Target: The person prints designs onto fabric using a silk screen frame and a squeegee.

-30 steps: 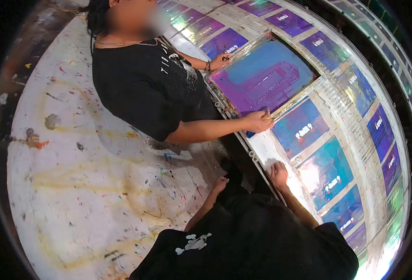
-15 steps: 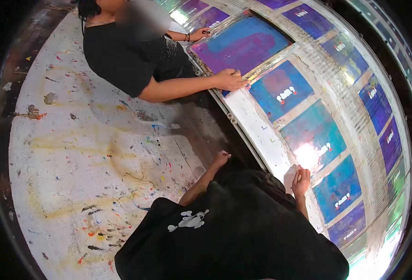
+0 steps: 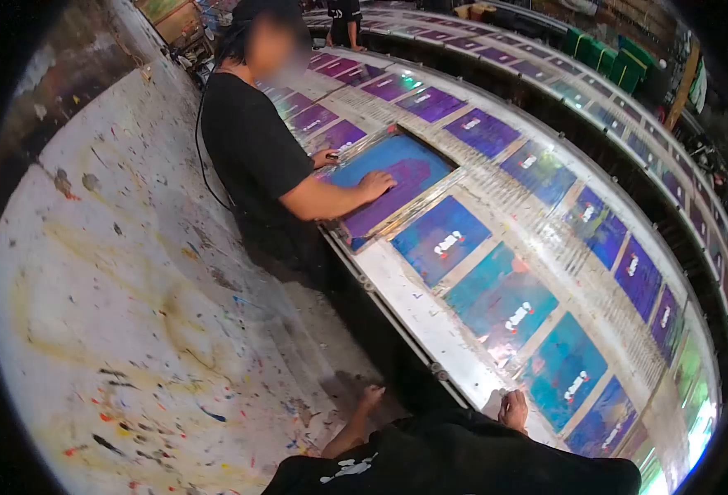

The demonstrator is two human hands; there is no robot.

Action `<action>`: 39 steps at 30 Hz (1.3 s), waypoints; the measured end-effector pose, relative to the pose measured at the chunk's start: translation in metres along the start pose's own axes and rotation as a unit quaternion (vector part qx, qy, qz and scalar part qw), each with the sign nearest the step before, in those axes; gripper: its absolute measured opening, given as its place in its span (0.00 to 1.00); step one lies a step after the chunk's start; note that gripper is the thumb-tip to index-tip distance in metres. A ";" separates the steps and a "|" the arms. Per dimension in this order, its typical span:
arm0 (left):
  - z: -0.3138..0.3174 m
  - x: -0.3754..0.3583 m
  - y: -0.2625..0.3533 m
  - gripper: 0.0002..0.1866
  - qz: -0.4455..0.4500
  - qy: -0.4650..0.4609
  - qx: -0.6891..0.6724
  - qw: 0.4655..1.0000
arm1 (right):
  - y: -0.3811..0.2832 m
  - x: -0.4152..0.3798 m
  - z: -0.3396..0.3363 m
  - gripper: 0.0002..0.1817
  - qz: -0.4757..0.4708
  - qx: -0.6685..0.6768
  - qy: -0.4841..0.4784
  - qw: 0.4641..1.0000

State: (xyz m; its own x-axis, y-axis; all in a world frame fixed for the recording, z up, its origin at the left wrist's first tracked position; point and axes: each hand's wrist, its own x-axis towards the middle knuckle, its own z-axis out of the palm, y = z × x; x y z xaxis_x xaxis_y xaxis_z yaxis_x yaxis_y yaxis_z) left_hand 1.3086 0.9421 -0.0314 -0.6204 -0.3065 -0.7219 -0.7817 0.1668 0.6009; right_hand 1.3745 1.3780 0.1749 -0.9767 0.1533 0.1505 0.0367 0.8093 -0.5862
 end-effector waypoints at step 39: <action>0.015 -0.119 -0.093 0.17 -0.025 -0.098 0.011 0.995 | 0.114 -0.149 -0.054 0.20 0.010 -0.095 -0.035 0.995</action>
State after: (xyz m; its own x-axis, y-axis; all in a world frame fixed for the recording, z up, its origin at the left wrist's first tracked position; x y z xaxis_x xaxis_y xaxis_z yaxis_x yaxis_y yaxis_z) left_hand 1.4546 0.9776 -0.0064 -0.5802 -0.1267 -0.8045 -0.8113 0.1771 0.5572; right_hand 1.5358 1.4786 0.1287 -0.9875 0.1353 0.0813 0.0883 0.9004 -0.4259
